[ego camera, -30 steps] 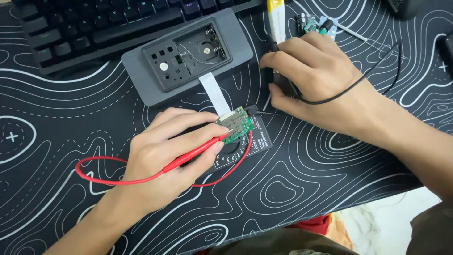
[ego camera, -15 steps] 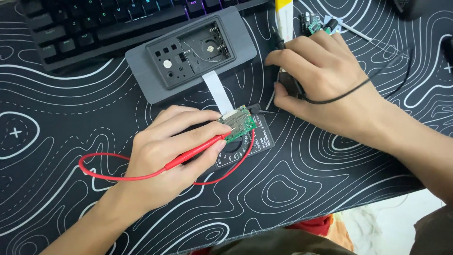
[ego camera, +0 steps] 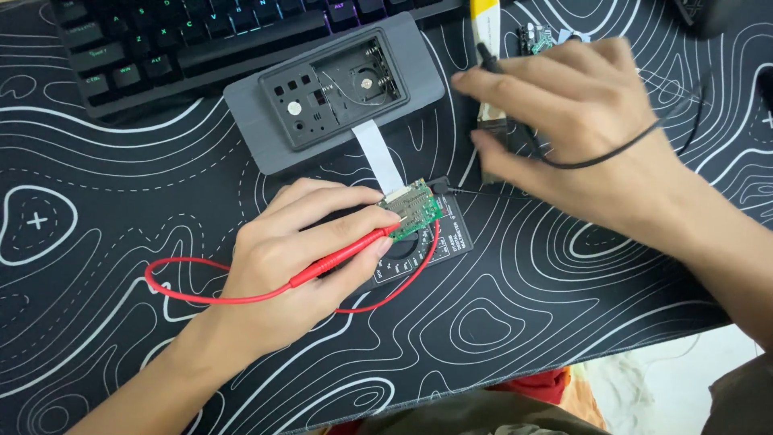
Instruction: Using a multimeter to test electrical connections on a circuit board
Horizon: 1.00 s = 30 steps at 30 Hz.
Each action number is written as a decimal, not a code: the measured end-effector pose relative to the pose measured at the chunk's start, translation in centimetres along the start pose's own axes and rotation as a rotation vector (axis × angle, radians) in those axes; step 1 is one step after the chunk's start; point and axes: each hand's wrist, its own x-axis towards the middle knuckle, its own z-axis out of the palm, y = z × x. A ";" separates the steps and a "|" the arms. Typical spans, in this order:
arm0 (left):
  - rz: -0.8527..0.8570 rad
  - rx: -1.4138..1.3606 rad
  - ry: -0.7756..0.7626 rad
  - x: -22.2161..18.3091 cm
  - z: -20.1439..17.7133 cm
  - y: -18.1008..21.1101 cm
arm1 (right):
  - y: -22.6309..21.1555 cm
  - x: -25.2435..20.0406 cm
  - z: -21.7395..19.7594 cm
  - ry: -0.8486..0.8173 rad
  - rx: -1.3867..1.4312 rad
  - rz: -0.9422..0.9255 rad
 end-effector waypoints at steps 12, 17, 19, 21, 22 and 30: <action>0.024 0.016 0.031 0.0 0.2 -0.1 | 1.3 0.3 0.2 0.161 0.322 -0.127; 0.038 -0.008 0.020 0.2 0.0 0.0 | -1.5 0.8 -0.1 0.048 0.761 -0.096; 0.037 0.015 0.024 0.1 0.1 0.0 | -2.8 1.2 -0.4 0.020 0.924 -0.019; 0.038 0.012 0.023 0.2 0.0 0.0 | -2.9 1.4 0.1 -0.003 0.926 -0.074; 0.038 0.008 0.020 0.2 0.0 0.1 | -3.0 1.5 0.4 -0.027 0.929 -0.129; 0.038 -0.008 0.026 0.2 0.0 0.2 | -2.9 1.7 0.5 -0.017 0.911 -0.116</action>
